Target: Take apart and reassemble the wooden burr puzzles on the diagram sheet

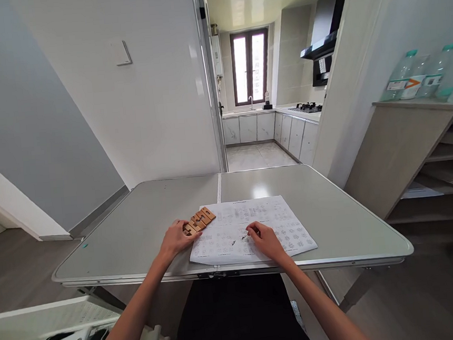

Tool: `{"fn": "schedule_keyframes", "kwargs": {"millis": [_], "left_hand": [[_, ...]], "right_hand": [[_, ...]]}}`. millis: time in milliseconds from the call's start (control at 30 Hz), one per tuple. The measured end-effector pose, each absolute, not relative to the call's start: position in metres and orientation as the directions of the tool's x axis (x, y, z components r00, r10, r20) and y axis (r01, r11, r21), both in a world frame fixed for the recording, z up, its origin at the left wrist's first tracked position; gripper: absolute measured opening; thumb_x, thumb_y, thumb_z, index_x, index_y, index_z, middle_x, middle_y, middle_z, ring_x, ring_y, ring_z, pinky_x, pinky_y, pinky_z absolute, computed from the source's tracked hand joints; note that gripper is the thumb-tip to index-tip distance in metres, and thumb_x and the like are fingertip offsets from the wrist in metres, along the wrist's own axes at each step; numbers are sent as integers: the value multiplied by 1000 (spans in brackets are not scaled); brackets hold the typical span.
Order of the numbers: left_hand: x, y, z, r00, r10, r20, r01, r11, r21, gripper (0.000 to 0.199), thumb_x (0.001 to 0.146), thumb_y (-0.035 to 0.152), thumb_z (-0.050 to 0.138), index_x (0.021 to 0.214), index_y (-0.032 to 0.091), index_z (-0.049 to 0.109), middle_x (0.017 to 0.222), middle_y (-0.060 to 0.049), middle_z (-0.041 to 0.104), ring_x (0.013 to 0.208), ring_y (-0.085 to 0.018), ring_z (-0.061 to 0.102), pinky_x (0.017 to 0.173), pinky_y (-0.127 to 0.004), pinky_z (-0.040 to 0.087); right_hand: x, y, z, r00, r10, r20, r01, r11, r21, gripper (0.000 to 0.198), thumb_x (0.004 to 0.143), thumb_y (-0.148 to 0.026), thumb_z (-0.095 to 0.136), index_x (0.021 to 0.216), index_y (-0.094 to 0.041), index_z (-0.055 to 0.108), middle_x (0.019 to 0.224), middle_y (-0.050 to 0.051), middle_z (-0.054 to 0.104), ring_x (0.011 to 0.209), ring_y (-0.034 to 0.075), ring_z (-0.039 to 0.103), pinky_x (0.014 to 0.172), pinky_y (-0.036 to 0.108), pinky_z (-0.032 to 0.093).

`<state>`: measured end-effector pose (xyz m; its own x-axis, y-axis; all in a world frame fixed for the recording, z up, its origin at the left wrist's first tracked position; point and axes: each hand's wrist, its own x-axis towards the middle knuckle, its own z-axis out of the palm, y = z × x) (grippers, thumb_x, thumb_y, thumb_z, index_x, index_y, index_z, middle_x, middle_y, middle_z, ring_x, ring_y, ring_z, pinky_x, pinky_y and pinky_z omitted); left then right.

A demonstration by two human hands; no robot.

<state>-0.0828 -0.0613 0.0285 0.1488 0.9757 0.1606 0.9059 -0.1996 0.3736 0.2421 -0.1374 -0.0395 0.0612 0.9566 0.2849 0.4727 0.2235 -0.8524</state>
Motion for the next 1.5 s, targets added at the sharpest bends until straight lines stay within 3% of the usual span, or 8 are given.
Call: {"fn": "schedule_keyframes", "kwargs": {"millis": [633, 833, 1000, 1133, 1267, 1500], "left_hand": [[-77, -48, 17, 106, 989, 105, 922, -137, 362, 61, 71, 64, 74, 112, 19, 68, 116, -12, 69, 101, -29, 68, 72, -29, 46], [-62, -39, 9, 114, 983, 146, 912, -162, 377, 75, 75, 68, 72, 133, 22, 59, 133, -13, 61, 112, -30, 66, 77, -30, 49], [-78, -40, 2, 85, 979, 187, 899, -156, 410, 105, 67, 74, 76, 149, 19, 42, 152, -19, 47, 124, -34, 61, 87, -34, 50], [-91, -40, 4, 112, 979, 172, 874, -179, 452, 95, 73, 65, 77, 148, 17, 43, 148, -19, 54, 132, -33, 56, 97, -33, 47], [-94, -43, 4, 133, 973, 190, 855, -210, 475, 82, 78, 56, 77, 145, 20, 47, 139, -14, 63, 122, -30, 64, 92, -32, 49], [-85, -47, 2, 83, 980, 183, 854, -165, 493, 87, 76, 58, 78, 146, 20, 45, 140, -15, 63, 113, -32, 66, 92, -36, 49]], "right_hand": [[242, -138, -40, 59, 959, 278, 469, 219, -856, 28, 94, -43, 50, 94, -23, 69, 87, 5, 76, 72, 23, 66, 72, 34, 50], [241, -138, -39, 53, 958, 283, 479, 224, -849, 29, 94, -42, 48, 95, -22, 69, 87, 6, 76, 74, 23, 67, 71, 34, 50], [241, -138, -38, 54, 958, 281, 483, 221, -847, 29, 93, -42, 49, 95, -22, 70, 88, 6, 77, 75, 23, 67, 72, 34, 50], [241, -138, -38, 62, 959, 275, 486, 212, -848, 29, 93, -44, 49, 93, -22, 69, 87, 5, 77, 72, 22, 66, 71, 34, 49], [241, -138, -38, 64, 960, 273, 489, 208, -847, 30, 93, -45, 49, 92, -23, 70, 86, 5, 76, 71, 22, 65, 70, 33, 49], [242, -140, -36, 50, 961, 271, 485, 214, -848, 30, 94, -44, 49, 93, -23, 69, 88, 5, 76, 73, 23, 66, 72, 34, 49]]}}
